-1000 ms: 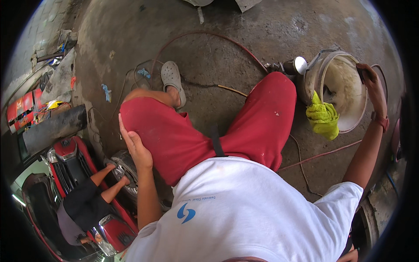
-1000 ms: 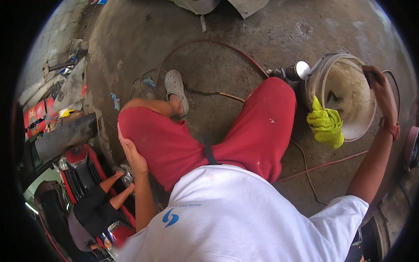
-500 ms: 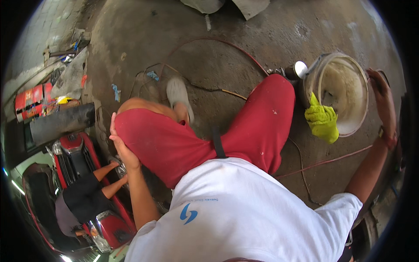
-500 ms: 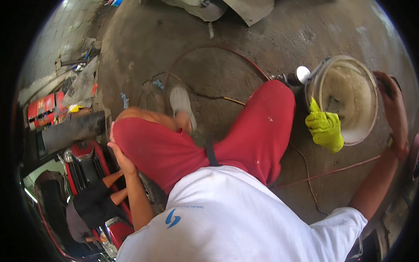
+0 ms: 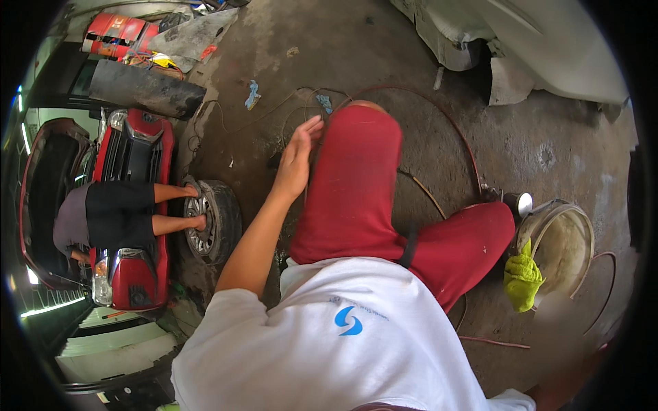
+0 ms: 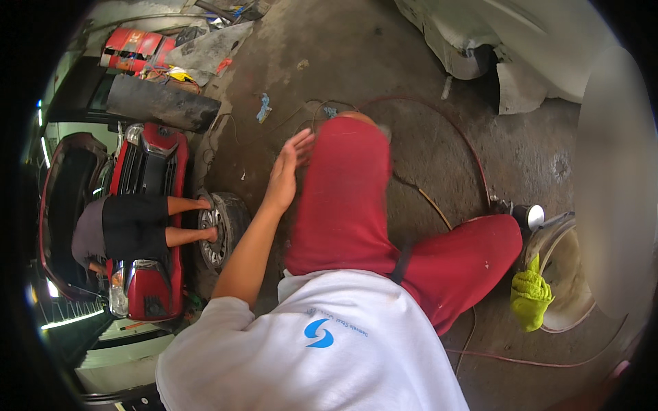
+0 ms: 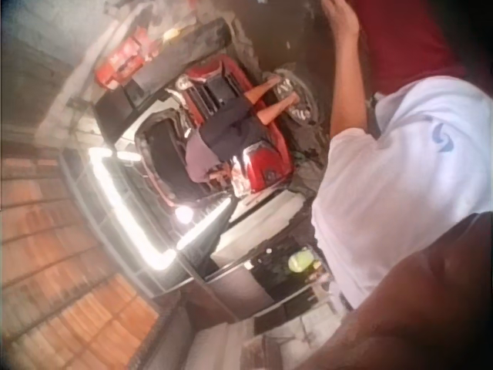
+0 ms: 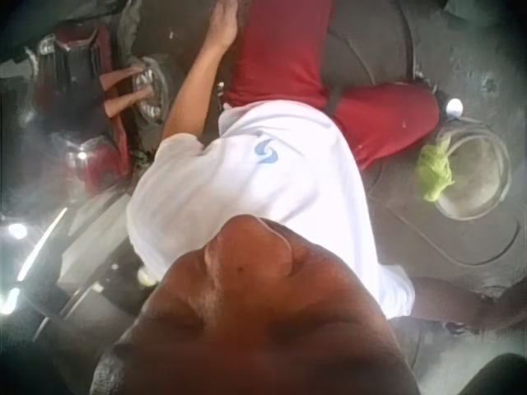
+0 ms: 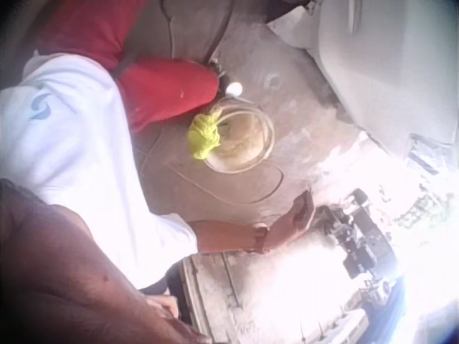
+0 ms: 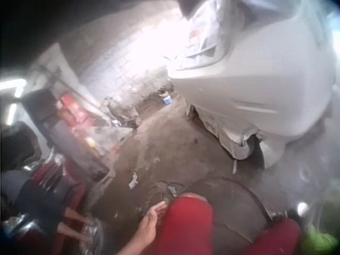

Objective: The person uses a spray gun to apply white paint to a car part, then switches to sanding the surface with a sanding block. The person handles the spray gun, paint bucket, and sanding block during the process.

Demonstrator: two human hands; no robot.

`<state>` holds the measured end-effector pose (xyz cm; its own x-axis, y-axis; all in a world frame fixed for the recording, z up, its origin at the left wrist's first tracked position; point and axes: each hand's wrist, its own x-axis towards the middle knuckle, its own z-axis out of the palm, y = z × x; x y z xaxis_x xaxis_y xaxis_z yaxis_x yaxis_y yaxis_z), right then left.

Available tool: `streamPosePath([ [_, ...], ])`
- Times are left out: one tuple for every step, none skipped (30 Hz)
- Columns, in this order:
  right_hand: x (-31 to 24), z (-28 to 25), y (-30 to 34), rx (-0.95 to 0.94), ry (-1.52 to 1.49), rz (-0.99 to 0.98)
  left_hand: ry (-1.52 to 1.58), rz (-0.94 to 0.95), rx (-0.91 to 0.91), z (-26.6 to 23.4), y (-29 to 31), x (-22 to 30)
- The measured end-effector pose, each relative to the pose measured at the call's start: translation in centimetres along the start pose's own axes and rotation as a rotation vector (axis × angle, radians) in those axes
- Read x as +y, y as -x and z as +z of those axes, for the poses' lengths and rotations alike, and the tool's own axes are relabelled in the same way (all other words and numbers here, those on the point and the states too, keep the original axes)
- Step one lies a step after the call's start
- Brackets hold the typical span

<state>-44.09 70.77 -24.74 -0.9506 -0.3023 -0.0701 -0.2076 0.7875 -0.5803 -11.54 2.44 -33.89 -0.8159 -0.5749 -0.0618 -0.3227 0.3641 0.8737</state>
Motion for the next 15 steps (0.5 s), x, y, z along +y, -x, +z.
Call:
streamPosePath([
  [0.3, 0.3, 0.5, 0.015, 0.002, 0.000, -0.007, 0.035, -0.012, 0.6, -1.0, 0.5],
  [0.8, 0.8, 1.0, 0.023, -0.004, -0.001, -0.016, 0.078, -0.020, 1.3, -1.9, 1.1],
  [1.4, 0.9, 1.4, 0.035, -0.010, -0.001, -0.024, 0.108, -0.035, 2.1, -2.6, 1.9],
  [2.1, 1.1, 1.9, 0.045, -0.015, -0.001, -0.042, 0.115, -0.051, 3.0, -3.1, 2.7],
  [2.9, 1.3, 2.2, 0.055, -0.023, 0.004, -0.017, 0.144, -0.059, 4.0, -3.3, 3.6],
  [3.9, 1.5, 2.6, 0.063, -0.032, 0.011, -0.072, 0.244, -0.070, 4.6, -3.8, 4.5],
  [5.0, 1.9, 2.9, 0.077, -0.037, 0.014, -0.127, 0.333, -0.083, 5.2, -4.2, 5.3],
  [6.2, 2.6, 3.2, 0.098, -0.028, 0.015, -0.181, 0.413, -0.095, 5.8, -4.4, 6.1],
  [7.4, 3.6, 3.2, 0.145, -0.007, 0.014, -0.217, 0.507, -0.103, 6.6, -4.6, 6.8],
  [8.7, 4.9, 3.4, 0.244, 0.047, -0.018, -0.255, 0.606, -0.108, 7.2, -5.1, 7.6],
  [10.0, 6.8, 3.4, 0.273, 0.043, -0.110, -0.296, 0.710, -0.119, 7.3, -5.7, 8.4],
  [11.1, 8.8, 3.4, 0.206, 0.074, -0.208, -0.313, 0.724, -0.140, 7.3, -6.1, 9.0],
  [12.0, 11.7, 1.5, -0.069, -0.316, 0.525, -0.311, 0.747, -0.170, 7.8, -6.7, 9.7],
  [12.3, 12.5, 2.7, -0.207, 0.257, 0.272, -0.280, 0.793, -0.218, 9.3, -7.9, 10.5],
  [12.3, 13.6, 2.6, -0.202, 0.473, 0.253, -0.293, 0.819, -0.260, 10.3, -9.0, 11.3],
])
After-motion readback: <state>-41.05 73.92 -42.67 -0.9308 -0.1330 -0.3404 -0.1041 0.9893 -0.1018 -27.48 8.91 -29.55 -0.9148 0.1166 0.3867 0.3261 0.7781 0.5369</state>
